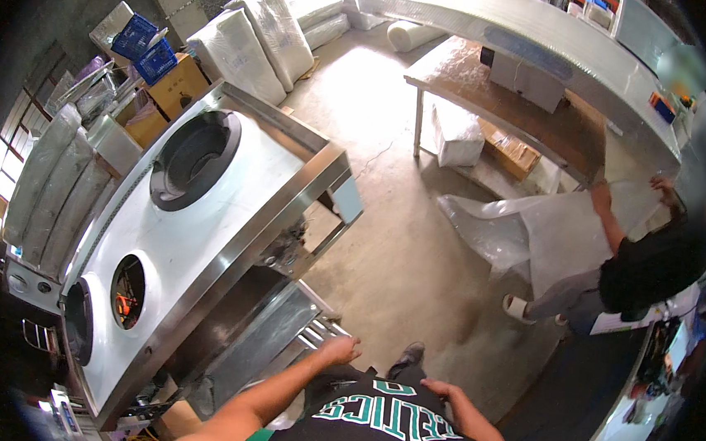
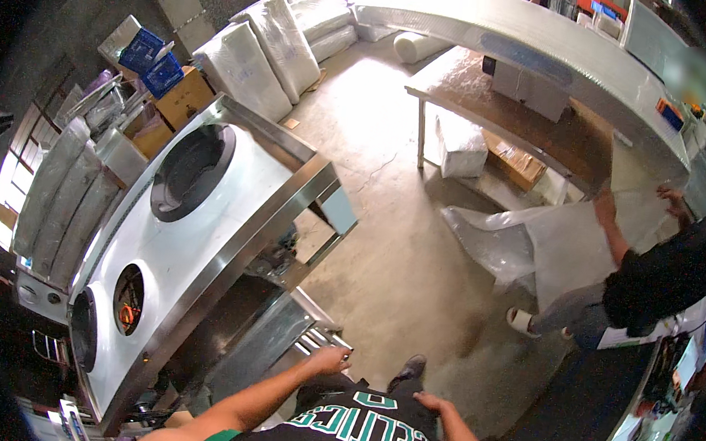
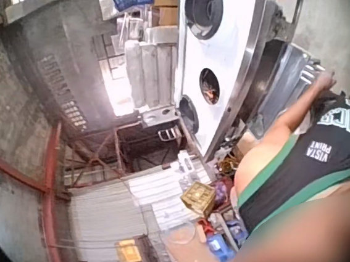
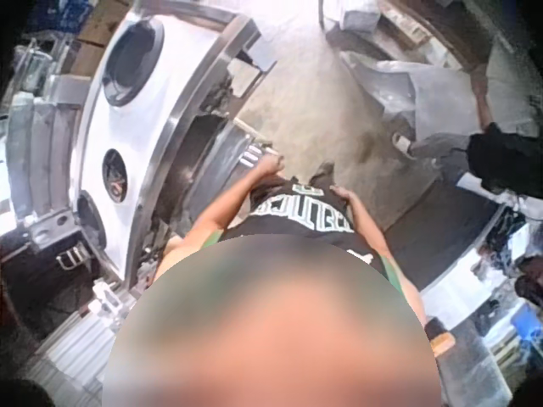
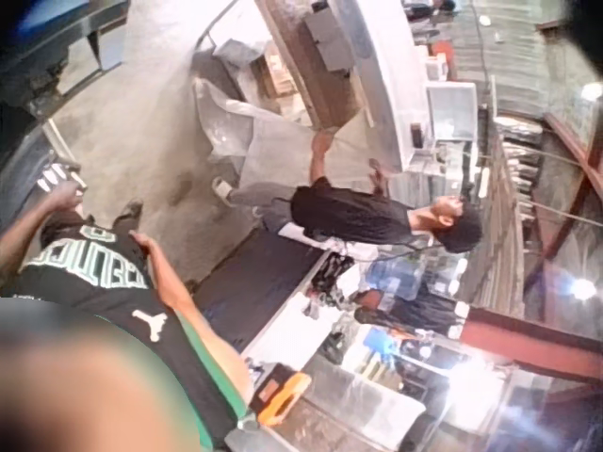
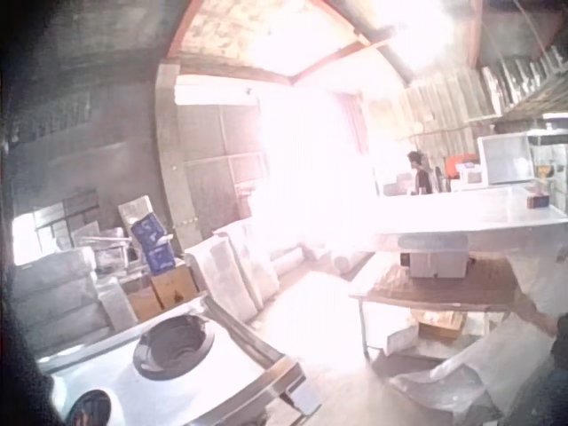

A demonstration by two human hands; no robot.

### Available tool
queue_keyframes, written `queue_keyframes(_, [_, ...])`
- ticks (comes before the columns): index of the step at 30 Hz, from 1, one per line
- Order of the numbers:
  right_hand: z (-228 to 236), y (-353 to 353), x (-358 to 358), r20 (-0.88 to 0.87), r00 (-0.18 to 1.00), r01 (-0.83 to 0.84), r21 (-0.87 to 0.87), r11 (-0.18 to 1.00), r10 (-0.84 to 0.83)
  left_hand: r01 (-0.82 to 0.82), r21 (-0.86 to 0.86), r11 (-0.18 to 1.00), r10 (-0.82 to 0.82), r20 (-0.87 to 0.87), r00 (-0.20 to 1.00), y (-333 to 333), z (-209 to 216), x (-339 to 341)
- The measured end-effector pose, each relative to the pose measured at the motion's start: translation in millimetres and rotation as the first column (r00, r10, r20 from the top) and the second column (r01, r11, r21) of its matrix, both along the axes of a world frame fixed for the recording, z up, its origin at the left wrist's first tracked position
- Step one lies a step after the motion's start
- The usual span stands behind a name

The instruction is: The person walks through a warehouse, picks up a hose, and then cleans a stainless steel gas stove with a cloth. They wipe the top surface and sides of the stove, then place a metal bowl on one of the burners.

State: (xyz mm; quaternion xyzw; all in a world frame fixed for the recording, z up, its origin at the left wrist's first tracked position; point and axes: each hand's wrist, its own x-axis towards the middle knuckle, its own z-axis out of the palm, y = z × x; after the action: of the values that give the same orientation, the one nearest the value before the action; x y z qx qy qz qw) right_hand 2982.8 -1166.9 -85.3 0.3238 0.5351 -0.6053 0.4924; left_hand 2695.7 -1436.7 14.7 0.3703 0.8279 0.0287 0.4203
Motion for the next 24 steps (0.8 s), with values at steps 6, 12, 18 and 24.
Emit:
queue_keyframes(6, [14.8,49.8,-2.8,-0.049,0.985,0.168,0.018,0.986,-0.167,-0.026,0.132,0.991,0.015,0.083,0.996,150.8,2.2,-59.1])
queue_keyframes(12, [-28.0,93.6,11.2,-0.288,0.825,0.565,0.42,0.71,-0.487,0.328,-0.17,0.929,-0.331,0.008,0.944,218.0,-32.5,-64.6])
queue_keyframes(18, [-41.3,181.3,-17.8,-0.221,0.864,0.437,0.776,0.455,-0.453,0.491,-0.216,0.844,-0.36,0.45,0.817,326.1,-97.3,-164.8])
queue_keyframes(24, [45.1,432.2,-284.2,-0.68,-0.015,0.987,-0.129,0.1,-0.733,0.199,0.092,0.976,-0.206,0.084,0.975,453.9,-108.5,-328.7])
